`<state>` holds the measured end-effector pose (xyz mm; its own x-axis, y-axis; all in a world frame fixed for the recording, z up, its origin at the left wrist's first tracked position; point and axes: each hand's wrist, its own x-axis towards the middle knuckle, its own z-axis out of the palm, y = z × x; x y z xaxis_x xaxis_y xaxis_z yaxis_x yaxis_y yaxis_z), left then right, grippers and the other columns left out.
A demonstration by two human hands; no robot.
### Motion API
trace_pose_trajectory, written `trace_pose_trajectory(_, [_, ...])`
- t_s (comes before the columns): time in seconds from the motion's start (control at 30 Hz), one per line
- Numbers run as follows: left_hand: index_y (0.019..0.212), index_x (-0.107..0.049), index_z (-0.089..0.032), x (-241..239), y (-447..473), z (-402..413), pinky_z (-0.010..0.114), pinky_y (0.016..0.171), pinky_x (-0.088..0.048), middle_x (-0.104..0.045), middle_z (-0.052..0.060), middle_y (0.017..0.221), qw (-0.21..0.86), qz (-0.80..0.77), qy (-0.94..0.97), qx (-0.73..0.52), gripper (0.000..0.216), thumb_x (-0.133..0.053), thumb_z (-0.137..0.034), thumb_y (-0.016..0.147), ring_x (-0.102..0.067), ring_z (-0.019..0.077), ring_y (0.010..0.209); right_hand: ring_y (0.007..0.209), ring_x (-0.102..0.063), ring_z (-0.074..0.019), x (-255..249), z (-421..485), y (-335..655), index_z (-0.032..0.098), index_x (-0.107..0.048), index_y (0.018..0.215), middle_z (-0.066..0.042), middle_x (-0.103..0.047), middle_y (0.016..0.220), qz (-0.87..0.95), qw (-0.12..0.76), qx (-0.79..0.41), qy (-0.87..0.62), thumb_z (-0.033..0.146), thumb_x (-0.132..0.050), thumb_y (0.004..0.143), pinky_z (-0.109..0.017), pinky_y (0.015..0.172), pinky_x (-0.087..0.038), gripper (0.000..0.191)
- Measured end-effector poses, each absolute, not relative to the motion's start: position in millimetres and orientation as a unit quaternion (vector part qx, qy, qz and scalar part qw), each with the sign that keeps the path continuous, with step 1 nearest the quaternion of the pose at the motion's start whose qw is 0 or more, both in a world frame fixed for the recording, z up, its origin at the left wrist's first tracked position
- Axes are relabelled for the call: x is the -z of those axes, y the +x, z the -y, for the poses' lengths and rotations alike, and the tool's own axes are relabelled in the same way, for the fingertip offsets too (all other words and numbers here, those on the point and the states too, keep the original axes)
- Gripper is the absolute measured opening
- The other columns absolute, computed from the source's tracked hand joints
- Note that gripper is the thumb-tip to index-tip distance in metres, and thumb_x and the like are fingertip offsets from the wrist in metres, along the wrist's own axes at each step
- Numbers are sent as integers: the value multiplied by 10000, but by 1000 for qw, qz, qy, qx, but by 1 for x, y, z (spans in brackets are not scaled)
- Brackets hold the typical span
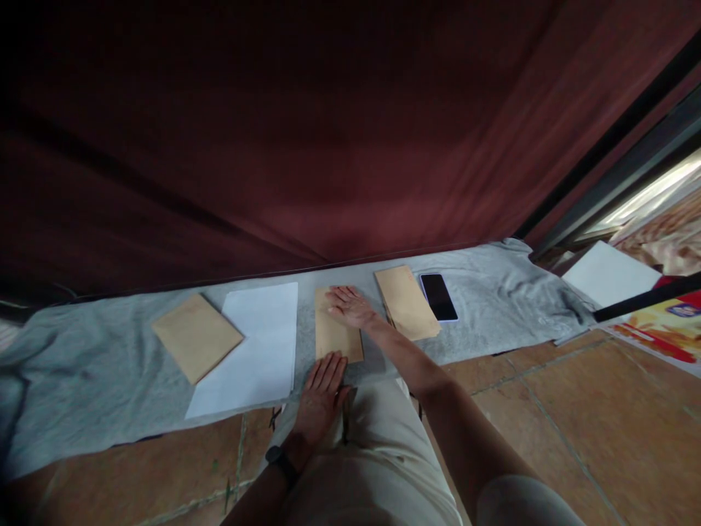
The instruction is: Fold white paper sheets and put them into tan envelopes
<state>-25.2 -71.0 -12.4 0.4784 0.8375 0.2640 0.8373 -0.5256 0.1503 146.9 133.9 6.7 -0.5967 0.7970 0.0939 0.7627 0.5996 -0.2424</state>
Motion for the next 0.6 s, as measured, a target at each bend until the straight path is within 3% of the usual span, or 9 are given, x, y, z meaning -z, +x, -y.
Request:
trace_pose_trajectory(0.3, [1541,-413,-155,16,-26,69,466,1232,-299,-485,115,1550,-43,-481,863,-148,581,-468,-382,1009,-413,258,1466,1490,-363,-239,-5,-24,178,206,-463,1510,-106,-389,1611,908,161,-118,-369,390,-485,1042,-474,1238,-285,503])
trace_pose_trajectory(0.47, [1540,-420,-165,15,-25,69,498,1203,-353,-475,128,1555,-26,-484,862,-145,583,-464,-397,1007,-429,281,1455,1466,-406,-232,-16,-31,179,243,-513,1471,-87,-450,1579,891,167,-137,-398,334,-513,1033,-470,1227,-316,448])
trace_pose_trajectory(0.6, [1502,-482,-188,10,-28,68,512,1182,-386,-513,121,1531,18,-482,861,-163,507,-419,-308,1013,-456,277,1437,1469,-403,-250,-20,-40,169,183,-518,1460,-127,-451,1572,858,173,-117,-469,274,-522,1018,-478,1230,-315,452])
